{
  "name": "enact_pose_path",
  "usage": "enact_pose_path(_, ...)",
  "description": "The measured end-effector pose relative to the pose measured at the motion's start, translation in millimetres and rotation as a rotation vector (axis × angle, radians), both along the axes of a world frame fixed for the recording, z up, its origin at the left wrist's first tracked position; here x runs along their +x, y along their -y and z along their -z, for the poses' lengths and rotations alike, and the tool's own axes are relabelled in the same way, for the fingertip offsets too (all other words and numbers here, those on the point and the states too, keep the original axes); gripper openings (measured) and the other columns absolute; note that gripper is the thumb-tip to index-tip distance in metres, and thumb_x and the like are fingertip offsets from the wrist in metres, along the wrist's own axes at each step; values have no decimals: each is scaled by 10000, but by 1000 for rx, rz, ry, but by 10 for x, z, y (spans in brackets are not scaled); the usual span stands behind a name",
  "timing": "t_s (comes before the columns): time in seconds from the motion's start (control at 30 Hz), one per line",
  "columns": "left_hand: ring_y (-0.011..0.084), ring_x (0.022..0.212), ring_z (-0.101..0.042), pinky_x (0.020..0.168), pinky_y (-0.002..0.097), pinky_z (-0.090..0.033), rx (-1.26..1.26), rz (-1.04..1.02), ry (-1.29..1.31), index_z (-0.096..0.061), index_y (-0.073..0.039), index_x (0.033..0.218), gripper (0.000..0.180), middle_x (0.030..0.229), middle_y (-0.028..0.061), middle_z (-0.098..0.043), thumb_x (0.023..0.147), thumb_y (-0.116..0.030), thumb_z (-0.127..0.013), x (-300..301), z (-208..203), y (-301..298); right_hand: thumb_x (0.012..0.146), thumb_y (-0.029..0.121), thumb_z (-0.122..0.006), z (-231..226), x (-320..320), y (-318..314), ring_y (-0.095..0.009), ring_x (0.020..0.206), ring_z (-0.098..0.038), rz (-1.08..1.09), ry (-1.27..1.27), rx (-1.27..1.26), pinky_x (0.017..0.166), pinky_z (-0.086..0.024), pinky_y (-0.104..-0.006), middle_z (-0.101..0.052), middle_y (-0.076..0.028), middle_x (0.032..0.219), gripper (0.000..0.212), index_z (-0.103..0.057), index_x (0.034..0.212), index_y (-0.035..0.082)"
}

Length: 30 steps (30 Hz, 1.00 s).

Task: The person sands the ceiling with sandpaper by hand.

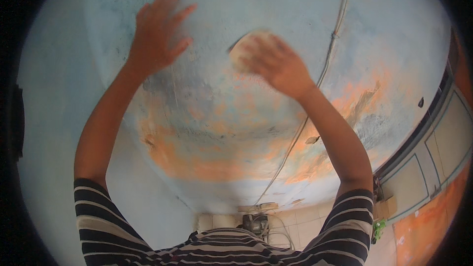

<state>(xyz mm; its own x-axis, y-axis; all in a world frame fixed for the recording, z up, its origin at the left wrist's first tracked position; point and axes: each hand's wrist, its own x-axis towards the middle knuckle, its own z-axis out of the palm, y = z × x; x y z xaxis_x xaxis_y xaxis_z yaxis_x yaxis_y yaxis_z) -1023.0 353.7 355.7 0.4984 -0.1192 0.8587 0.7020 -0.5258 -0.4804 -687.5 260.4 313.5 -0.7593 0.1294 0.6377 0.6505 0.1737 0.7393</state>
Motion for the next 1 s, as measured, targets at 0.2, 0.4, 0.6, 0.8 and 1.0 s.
enact_pose_path(0.2, 278, 1563, -247, 1235, 631, -156, -25, 52, -182, -501, -352, 1524, 736, 1677, 30, -328, 847, -428, -780, 91, 296, -176, 843, 11, -672, 445, -120, 15, -294, 1335, -599, -3, -59, -68, 1118, -479, -466, -673, -70, 1383, 463, -731, 1272, 177)
enact_pose_path(0.4, 214, 1550, -272, 1243, 602, -161, -16, 96, -154, -516, -386, 1500, 712, 1669, -33, -342, 846, -497, -774, 115, 283, -215, 851, -28, -626, 650, -6, 155, -318, 1370, -573, 202, -630, 259, 1121, -477, -452, -651, -93, 1422, 470, -720, 1286, 125)
enact_pose_path(0.6, 250, 1544, -294, 1241, 608, -176, 24, 122, -166, -521, -349, 1506, 725, 1665, -8, -356, 838, -435, -788, 58, 279, -325, 818, -29, -657, 1040, -57, 220, -348, 1360, -574, 148, -494, 26, 1098, -501, -462, -653, -119, 1411, 480, -715, 1275, 108)
enact_pose_path(0.8, 256, 1538, -313, 1234, 606, -205, 31, 140, -175, -524, -341, 1504, 717, 1664, -13, -363, 843, -414, -790, 36, 317, -336, 809, -42, -678, 1298, -409, 180, -372, 1372, -560, 124, -294, -147, 1094, -504, -447, -633, -126, 1437, 482, -717, 1263, 114)
enact_pose_path(1.0, 255, 1539, -315, 1227, 612, -215, 46, 131, -158, -526, -342, 1505, 704, 1659, -13, -373, 851, -394, -783, 75, 299, -327, 835, 55, -704, 1204, -151, 88, -343, 1344, -587, 147, -598, 175, 1026, -537, -445, -658, -90, 1407, 368, -722, 1199, 107)
